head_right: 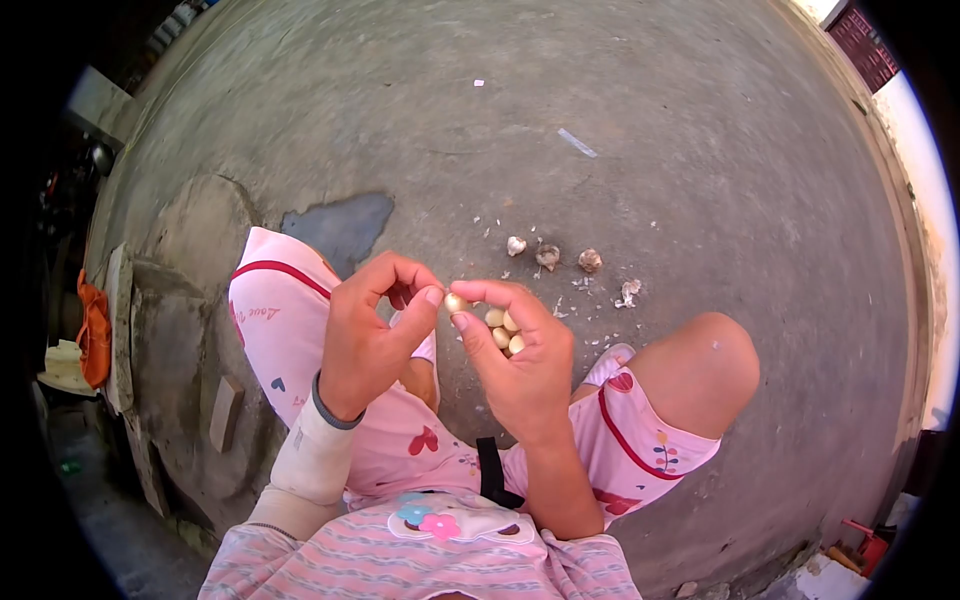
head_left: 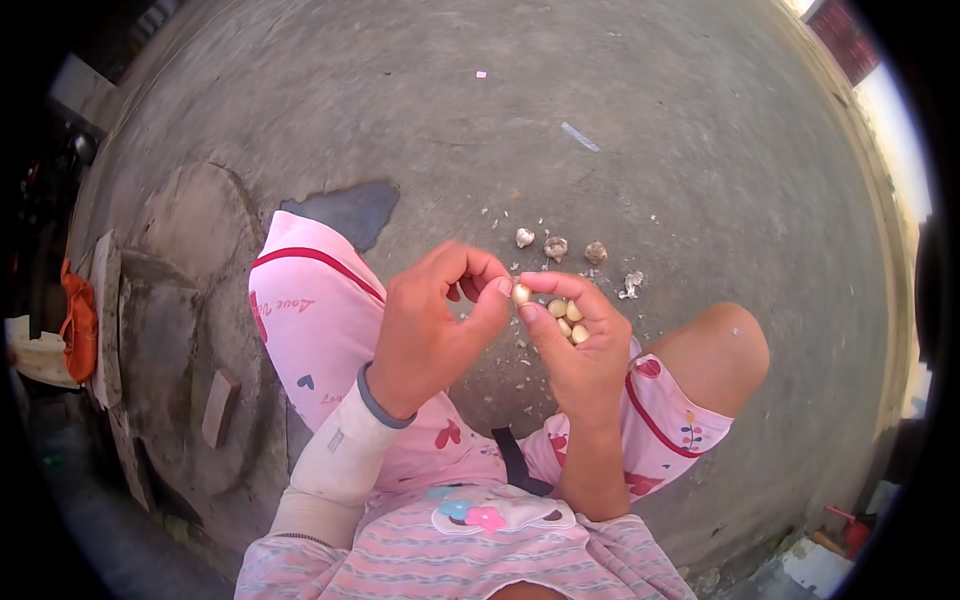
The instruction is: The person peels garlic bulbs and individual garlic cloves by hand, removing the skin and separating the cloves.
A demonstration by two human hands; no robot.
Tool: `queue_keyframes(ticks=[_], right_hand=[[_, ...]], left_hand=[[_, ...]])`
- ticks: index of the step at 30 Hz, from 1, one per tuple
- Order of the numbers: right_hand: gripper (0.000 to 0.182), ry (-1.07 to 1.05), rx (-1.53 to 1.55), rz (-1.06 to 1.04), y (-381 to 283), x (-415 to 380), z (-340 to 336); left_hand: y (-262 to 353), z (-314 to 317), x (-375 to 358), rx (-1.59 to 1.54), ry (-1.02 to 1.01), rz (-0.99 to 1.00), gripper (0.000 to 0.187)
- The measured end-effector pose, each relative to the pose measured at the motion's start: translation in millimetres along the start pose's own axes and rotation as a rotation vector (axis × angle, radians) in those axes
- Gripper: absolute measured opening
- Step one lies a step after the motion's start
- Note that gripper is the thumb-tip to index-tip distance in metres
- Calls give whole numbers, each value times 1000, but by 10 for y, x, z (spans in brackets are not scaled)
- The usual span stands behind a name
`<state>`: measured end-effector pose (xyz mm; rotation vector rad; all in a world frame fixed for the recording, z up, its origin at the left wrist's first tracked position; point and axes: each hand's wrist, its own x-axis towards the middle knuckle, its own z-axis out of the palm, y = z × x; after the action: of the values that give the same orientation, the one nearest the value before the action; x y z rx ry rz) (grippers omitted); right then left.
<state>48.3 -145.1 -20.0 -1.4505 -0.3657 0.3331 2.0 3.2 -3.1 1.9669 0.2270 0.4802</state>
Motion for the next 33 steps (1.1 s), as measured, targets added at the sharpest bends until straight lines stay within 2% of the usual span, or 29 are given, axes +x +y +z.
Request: queue_keyframes(ticks=[3, 4, 7, 10, 13, 16, 20, 27, 31, 33], right_hand=[[22, -5, 269, 104, -20, 3, -6], [22, -7, 276, 103, -20, 9, -16], [23, -8, 307, 113, -17, 34, -35], [24, -9, 345, 136, -22, 40, -40], [23, -4, 340, 135, 0, 40, -42], [22, 12, 249, 131, 3, 27, -49], [20, 22, 94, 67, -43, 23, -23], [22, -15, -7, -113, 57, 42, -23], [21, 3, 41, 26, -21, 12, -12], [21, 19, 36, -15, -10, 20, 2]], left_hand=[[7, -17, 10, -116, 30, -179, 9], [8, -35, 12, -161, 31, -244, 11], [-10, -95, -12, -81, -43, -168, 9], [-25, -3, 10, -98, 73, 38, 7], [-36, -49, -19, -200, -94, -50, 7], [47, -69, 1, -122, -185, -20, 11], [35, -79, -5, -85, -155, -56, 12], [5, -88, -1, -154, -165, -160, 12], [33, -106, 12, -156, -174, -168, 12], [32, -103, 14, -155, -181, -163, 13]])
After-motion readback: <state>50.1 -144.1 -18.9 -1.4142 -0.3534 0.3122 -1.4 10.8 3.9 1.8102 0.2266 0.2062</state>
